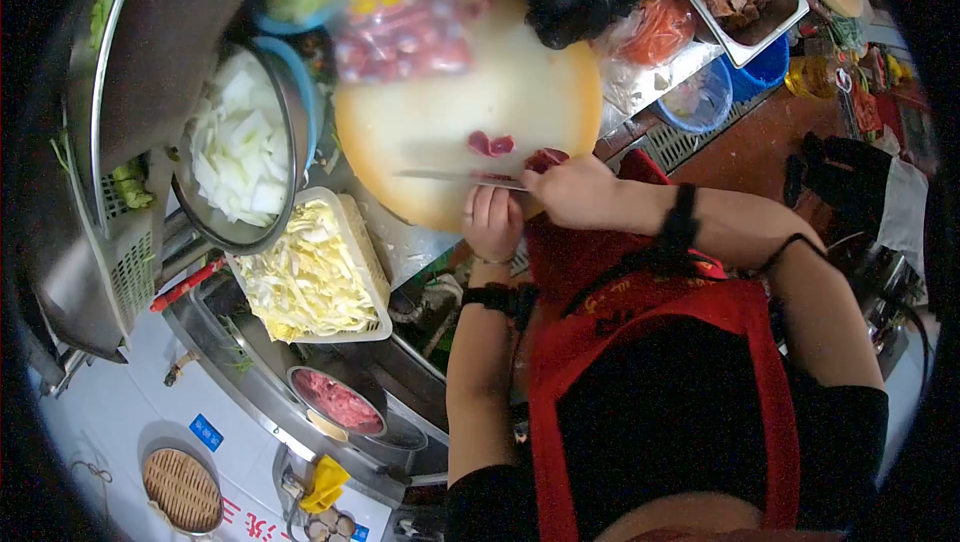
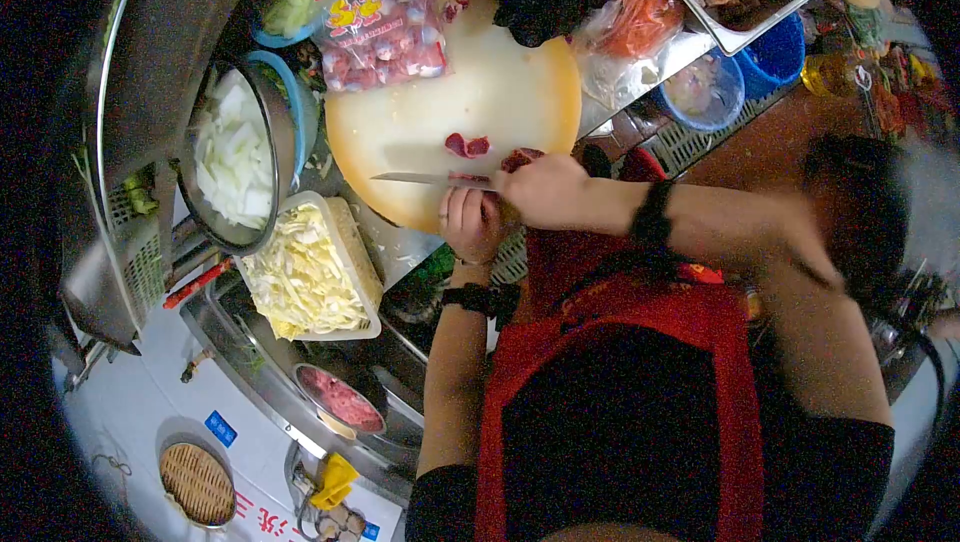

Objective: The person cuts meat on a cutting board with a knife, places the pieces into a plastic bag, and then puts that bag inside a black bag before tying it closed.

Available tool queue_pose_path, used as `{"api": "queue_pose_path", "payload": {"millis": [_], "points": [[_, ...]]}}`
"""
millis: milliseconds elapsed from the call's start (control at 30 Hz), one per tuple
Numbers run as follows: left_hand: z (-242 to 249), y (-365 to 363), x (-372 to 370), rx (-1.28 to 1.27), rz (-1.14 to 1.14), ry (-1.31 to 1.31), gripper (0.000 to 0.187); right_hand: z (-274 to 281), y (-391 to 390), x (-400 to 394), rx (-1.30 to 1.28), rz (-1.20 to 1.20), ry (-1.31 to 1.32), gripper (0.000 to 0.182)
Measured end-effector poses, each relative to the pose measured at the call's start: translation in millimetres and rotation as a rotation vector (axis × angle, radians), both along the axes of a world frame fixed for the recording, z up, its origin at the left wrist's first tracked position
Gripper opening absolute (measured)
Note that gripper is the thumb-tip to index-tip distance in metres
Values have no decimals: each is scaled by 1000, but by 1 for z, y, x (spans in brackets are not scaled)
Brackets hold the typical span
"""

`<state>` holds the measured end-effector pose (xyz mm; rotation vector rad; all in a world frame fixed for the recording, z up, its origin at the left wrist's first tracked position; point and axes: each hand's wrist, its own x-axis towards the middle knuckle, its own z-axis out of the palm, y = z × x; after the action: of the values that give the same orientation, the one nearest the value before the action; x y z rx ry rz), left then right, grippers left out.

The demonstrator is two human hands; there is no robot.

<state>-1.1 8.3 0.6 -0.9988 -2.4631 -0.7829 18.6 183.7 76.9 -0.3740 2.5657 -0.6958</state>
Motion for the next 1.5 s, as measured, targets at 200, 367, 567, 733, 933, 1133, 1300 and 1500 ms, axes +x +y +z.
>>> {"api": "queue_pose_path", "payload": {"millis": [200,367,567,733,933,1133,1300,1500], "points": [[0,1,-2,-27,52,15,9,6,11,5,0,-49,-10,24],[12,4,6,185,187,-135,20,5,45,27,21,-105,194,24],[7,-14,21,106,138,-216,19,15,45,40,10,10,182,24],[6,-10,19,152,115,-236,21,12,21,24,76,47,-22,37],[3,-12,19,149,107,-181,20,-3,-2,1,13,16,26,31],[0,-4,14,140,232,-219,14,12,33,14,3,-104,97,19],[1,-6,14,116,216,-173,13,21,45,26,34,63,187,31],[2,-11,11,88,147,-208,13,7,13,4,57,84,63,20]]}}
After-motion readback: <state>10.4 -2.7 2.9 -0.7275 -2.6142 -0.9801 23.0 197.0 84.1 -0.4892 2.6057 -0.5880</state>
